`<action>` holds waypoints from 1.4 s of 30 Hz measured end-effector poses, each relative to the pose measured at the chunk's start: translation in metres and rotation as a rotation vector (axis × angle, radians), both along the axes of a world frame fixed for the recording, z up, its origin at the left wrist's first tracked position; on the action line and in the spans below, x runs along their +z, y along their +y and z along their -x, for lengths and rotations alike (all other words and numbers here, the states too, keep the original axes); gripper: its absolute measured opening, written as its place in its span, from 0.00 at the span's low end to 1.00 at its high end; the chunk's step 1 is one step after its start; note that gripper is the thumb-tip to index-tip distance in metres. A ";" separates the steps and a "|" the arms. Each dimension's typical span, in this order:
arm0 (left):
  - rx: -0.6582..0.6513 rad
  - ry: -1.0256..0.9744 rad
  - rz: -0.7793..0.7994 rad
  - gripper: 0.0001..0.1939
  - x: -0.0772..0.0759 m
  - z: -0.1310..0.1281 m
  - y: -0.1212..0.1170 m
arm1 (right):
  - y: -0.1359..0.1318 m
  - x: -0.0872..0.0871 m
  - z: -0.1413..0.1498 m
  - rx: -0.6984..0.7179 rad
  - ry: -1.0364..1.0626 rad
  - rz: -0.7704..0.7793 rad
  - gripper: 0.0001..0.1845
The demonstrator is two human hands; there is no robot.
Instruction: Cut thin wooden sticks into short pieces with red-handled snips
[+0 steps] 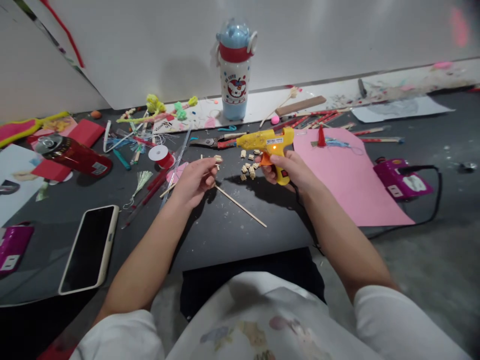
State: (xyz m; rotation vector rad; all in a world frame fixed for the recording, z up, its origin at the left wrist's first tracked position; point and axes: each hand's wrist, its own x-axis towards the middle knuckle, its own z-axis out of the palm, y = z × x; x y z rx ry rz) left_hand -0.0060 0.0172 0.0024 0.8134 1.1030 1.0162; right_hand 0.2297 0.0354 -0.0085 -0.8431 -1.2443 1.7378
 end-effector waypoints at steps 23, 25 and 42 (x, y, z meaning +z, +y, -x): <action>-0.051 -0.079 0.009 0.07 0.006 0.000 -0.004 | -0.011 -0.001 0.002 0.081 -0.126 -0.006 0.19; -0.050 -0.080 0.005 0.07 0.005 0.001 -0.004 | -0.012 -0.001 0.002 0.082 -0.137 -0.011 0.20; -0.044 -0.029 0.003 0.08 0.011 0.000 -0.005 | -0.011 -0.004 0.002 0.084 -0.107 -0.005 0.21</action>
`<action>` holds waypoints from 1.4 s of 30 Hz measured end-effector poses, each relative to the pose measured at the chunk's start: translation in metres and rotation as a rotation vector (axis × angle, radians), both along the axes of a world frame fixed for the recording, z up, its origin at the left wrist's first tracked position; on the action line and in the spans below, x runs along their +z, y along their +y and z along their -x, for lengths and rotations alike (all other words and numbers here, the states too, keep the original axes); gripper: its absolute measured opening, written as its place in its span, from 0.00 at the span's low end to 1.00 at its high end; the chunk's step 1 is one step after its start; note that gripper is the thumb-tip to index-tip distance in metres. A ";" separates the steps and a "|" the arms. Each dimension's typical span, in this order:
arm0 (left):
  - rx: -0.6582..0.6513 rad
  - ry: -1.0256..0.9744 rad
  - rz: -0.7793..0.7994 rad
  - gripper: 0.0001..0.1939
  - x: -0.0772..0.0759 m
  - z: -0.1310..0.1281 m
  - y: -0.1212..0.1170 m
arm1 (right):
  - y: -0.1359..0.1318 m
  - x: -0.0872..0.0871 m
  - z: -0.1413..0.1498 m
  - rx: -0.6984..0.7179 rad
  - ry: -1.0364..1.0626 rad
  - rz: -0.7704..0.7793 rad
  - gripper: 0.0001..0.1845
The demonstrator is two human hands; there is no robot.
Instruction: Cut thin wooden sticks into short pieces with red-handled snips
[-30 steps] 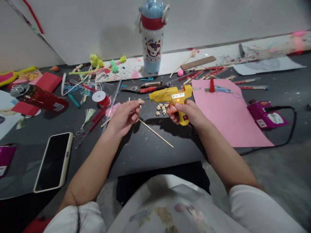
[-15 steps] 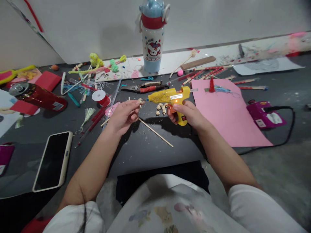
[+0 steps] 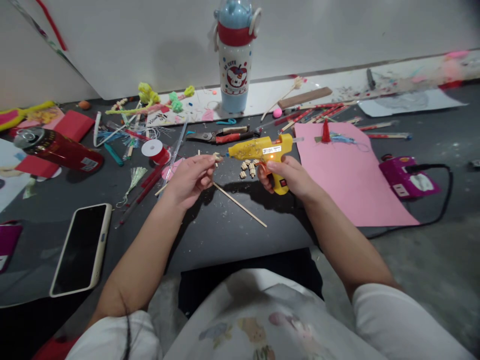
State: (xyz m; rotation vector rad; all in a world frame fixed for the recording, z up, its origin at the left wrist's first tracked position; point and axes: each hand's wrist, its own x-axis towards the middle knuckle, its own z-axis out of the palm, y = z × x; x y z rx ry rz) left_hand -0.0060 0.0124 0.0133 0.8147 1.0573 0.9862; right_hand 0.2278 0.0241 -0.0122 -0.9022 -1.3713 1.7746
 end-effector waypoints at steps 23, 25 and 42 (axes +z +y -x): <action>0.070 0.037 -0.038 0.10 0.003 0.000 -0.001 | -0.001 0.004 0.000 -0.016 -0.005 0.007 0.20; 0.066 0.043 -0.047 0.09 0.003 0.001 -0.001 | -0.001 0.004 -0.001 -0.018 -0.007 0.006 0.20; 0.105 0.117 -0.084 0.08 0.000 0.002 0.000 | -0.001 0.003 -0.005 0.010 -0.024 -0.027 0.20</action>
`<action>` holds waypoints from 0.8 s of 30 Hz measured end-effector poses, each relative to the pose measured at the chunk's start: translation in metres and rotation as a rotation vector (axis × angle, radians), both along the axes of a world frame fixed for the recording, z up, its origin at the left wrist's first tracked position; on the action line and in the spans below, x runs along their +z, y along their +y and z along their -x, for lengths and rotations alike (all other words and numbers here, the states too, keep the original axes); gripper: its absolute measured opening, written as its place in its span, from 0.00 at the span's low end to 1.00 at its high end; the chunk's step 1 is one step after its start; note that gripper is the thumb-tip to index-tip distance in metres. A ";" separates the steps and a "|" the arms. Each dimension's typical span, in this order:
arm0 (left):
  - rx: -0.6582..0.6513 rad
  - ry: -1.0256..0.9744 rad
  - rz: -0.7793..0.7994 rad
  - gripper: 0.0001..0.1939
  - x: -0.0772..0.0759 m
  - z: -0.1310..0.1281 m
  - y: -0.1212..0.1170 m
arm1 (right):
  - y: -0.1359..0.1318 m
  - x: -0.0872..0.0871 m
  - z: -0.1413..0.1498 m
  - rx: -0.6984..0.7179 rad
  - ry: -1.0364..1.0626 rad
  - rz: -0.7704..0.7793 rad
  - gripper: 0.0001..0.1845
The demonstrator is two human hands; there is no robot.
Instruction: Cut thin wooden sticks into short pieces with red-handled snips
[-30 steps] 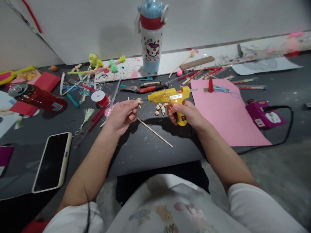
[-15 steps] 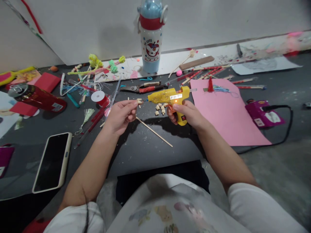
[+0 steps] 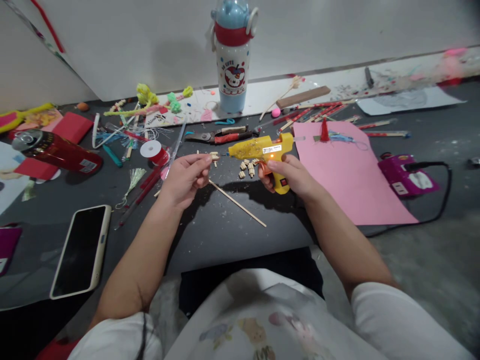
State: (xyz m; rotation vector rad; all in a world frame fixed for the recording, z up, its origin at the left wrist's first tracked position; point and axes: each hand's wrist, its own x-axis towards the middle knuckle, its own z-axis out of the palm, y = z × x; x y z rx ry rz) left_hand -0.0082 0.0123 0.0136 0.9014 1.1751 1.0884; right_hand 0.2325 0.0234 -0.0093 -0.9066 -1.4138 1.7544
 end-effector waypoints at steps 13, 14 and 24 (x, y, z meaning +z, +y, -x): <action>0.076 0.056 -0.051 0.09 0.000 0.000 0.001 | -0.001 0.003 -0.001 0.034 -0.025 0.004 0.20; 0.081 0.065 -0.051 0.09 0.000 -0.001 0.001 | 0.000 0.003 -0.001 0.030 -0.022 0.001 0.20; 0.099 0.093 -0.086 0.12 -0.005 0.001 0.003 | 0.008 0.018 -0.020 -0.269 -0.265 -0.231 0.16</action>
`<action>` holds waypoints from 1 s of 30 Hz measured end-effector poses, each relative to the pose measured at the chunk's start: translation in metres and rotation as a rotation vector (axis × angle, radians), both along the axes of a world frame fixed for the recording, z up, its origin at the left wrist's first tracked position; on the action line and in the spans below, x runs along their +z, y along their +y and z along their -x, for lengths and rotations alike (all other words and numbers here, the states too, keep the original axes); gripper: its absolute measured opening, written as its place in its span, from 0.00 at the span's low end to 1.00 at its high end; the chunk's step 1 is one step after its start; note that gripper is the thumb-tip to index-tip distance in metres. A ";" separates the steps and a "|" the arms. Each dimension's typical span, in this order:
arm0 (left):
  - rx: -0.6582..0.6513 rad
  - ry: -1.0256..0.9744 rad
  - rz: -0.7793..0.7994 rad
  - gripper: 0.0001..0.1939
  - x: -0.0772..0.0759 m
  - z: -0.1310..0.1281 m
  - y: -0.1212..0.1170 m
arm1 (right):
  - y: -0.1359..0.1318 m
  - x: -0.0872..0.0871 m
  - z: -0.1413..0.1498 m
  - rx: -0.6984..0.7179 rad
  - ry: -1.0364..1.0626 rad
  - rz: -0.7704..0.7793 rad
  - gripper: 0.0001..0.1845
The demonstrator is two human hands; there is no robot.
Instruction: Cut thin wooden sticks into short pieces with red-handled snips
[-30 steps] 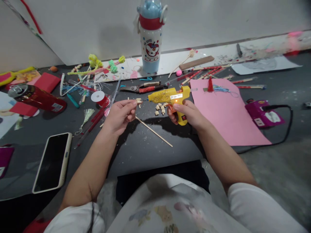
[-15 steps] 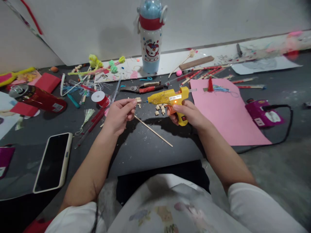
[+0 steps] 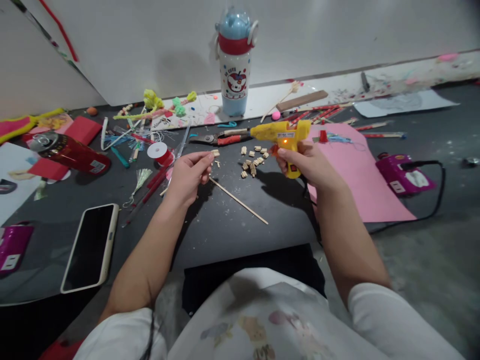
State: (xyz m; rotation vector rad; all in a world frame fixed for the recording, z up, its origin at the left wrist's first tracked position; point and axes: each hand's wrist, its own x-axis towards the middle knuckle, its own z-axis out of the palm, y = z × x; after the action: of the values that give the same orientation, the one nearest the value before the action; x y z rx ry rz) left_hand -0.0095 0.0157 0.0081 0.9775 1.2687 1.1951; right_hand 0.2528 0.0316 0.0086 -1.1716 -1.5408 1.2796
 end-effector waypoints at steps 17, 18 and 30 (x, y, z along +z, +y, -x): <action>0.124 -0.045 0.037 0.11 -0.005 0.009 0.012 | -0.018 0.013 -0.033 -0.007 -1.313 -0.271 0.21; 0.137 -0.044 0.041 0.10 -0.005 0.009 0.012 | -0.016 0.019 -0.025 -0.003 -1.312 -0.319 0.20; 0.172 -0.057 0.003 0.06 -0.012 0.016 0.019 | 0.041 0.002 0.116 0.398 -1.185 -0.636 0.12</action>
State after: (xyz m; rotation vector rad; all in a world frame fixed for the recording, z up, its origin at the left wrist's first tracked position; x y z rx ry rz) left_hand -0.0251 0.0345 -0.0039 0.8393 1.3296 1.3436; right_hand 0.1367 0.0726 0.0106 -1.2471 -2.8475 0.0905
